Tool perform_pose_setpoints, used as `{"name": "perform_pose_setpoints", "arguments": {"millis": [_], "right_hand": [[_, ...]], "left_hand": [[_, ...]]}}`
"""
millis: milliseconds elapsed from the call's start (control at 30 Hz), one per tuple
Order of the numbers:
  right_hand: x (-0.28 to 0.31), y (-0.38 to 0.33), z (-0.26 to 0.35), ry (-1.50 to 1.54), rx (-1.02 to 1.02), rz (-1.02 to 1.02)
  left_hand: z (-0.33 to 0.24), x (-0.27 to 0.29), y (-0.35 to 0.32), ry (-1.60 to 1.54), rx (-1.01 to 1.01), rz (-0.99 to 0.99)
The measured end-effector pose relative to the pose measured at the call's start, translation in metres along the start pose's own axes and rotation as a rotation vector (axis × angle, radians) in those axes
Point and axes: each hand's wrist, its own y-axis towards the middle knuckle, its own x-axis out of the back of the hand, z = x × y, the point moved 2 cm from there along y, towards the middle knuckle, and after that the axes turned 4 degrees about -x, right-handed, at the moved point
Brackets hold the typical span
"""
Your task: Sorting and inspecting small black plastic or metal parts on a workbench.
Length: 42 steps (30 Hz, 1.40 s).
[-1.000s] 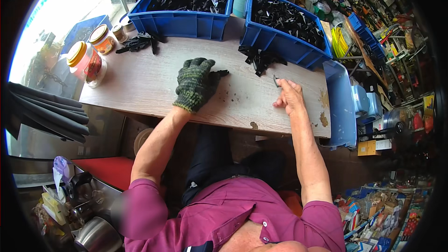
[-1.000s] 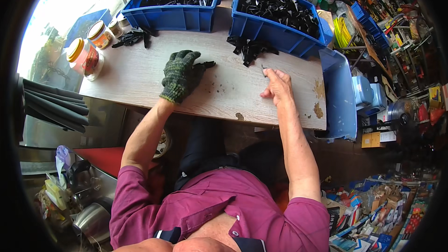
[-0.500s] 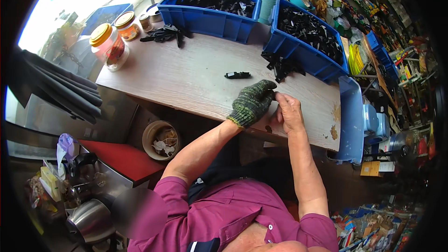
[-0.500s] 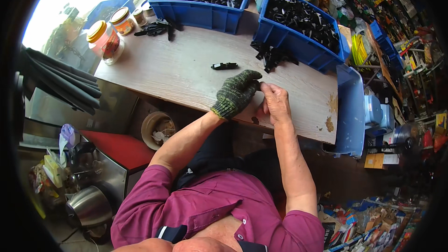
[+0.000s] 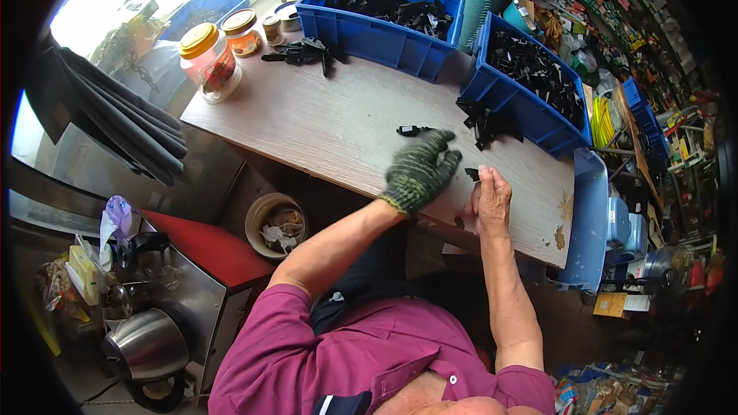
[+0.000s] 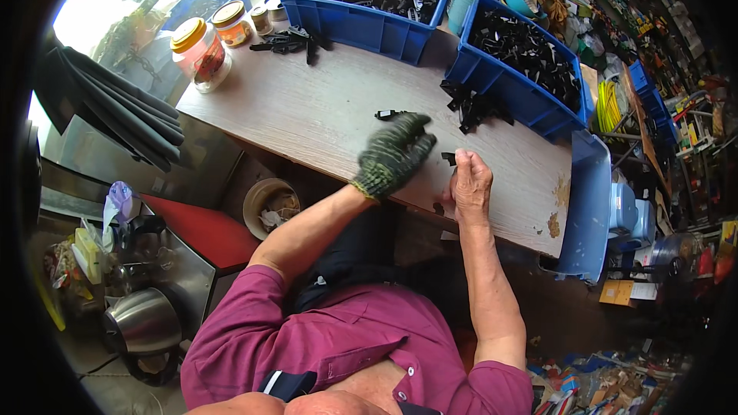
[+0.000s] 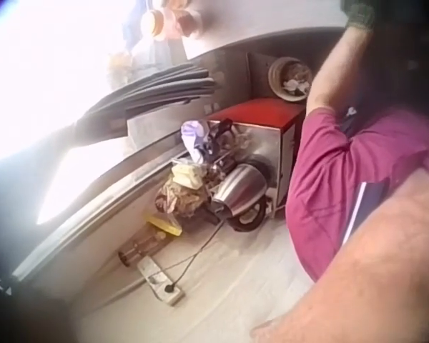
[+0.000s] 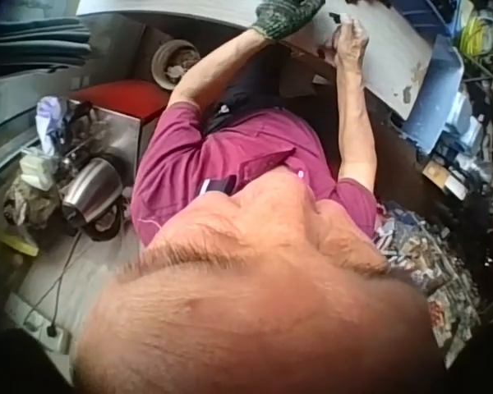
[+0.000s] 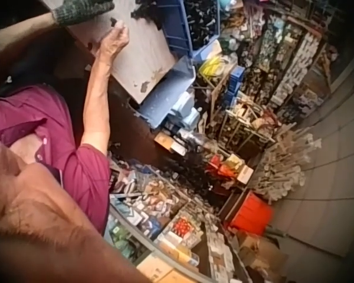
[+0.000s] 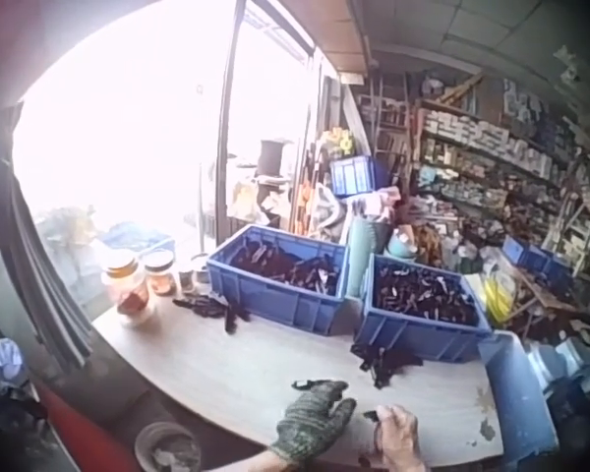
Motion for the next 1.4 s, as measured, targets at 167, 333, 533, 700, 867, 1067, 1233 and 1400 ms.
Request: {"name": "perform_pose_setpoints", "arguments": {"millis": [167,333,533,700,867,1067,1233,1400], "right_hand": [[-0.01,0.001,0.005,0.155,-0.131,-0.088],[-0.006,0.001,0.004,0.245,-0.119,-0.171],[-0.005,-0.004,0.003,0.276,-0.074,-0.219],[-0.01,-0.009,0.009,0.245,-0.091,-0.249],[-0.01,-0.003,-0.001,0.235,-0.088,-0.295],[0.008,0.0,-0.014,-0.013,0.1,-0.348],[0.023,0.008,-0.032,0.146,0.153,-0.337],[0.003,-0.008,-0.002,0.299,-0.113,-0.318]], "left_hand": [[0.02,0.05,0.039,0.773,-0.205,0.051],[0.023,0.032,0.028,0.65,-0.426,0.128],[-0.007,0.003,-0.008,-0.023,-0.349,0.3],[-0.007,-0.011,-0.008,-0.107,-0.299,0.319],[-0.002,-0.018,-0.007,-0.053,-0.15,0.248],[-0.024,-0.057,-0.021,-0.131,0.008,0.072],[-0.017,-0.054,-0.023,-0.11,-0.149,0.161],[0.015,0.059,0.048,0.476,-0.452,-0.303]]}}
